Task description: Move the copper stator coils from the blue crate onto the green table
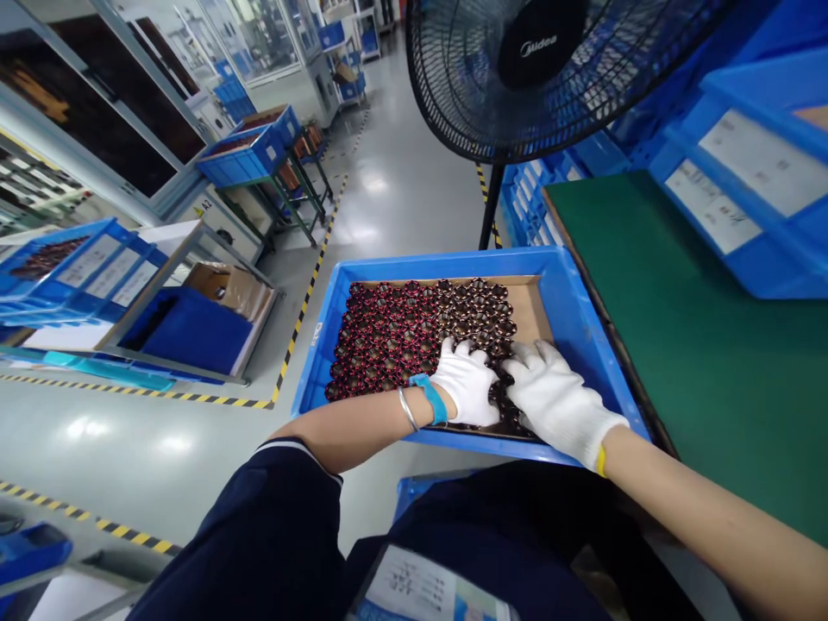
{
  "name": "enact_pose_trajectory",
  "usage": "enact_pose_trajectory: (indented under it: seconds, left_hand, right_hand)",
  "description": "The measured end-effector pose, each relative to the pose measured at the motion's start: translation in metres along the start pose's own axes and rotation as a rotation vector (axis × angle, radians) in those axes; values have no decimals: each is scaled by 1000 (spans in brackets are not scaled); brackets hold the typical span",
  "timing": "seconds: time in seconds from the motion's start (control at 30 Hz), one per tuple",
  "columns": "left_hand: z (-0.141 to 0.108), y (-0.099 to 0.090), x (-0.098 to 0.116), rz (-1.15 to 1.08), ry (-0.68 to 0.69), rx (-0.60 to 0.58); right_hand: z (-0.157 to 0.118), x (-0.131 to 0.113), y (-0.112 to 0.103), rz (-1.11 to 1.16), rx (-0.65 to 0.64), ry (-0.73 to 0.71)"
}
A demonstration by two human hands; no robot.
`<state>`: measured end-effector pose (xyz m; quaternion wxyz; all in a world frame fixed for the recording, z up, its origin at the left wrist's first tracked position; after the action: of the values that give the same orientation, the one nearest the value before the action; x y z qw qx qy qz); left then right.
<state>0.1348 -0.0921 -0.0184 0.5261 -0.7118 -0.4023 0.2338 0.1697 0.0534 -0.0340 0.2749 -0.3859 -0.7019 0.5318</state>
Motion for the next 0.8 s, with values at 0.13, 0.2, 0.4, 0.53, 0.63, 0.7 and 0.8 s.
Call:
enact_pose_trajectory:
  seconds: [0.13,0.2,0.4,0.53,0.63,0.7,0.8]
  left_hand:
    - [11,-5,4,127,59,-60]
    - [18,-7,6,176,94,-110]
    - [37,-7,10,182,84,-183]
    - [37,-6,3,187,85,-149]
    - [30,-8,-1,204,97,-99]
    - [25,-13,-1,223,111,-43]
    - [22,-29,6,267,124,69]
  right_hand:
    - [5,-3,0,-99,-92,82]
    - [9,-4,-3,-92,-117,121]
    - [19,4,-11,-17,-227,65]
    - [16,6,-15,-15,-211,52]
    - [5,4,-21,-8,-159,33]
    - [-6,3,-29,-2,-114,36]
    - [-26,9,-46,10,-23,66]
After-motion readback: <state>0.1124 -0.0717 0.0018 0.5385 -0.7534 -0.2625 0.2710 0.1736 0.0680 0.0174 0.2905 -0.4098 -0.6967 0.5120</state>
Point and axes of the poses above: each hand's wrist, its own z-axis towards the middle knuckle, its own y-axis out of the palm, x = y × z, the point moved 1 cm from there along z, towards the middle knuckle, and after that the axes turned 8 degrees about -y, right-handed, at the moved point
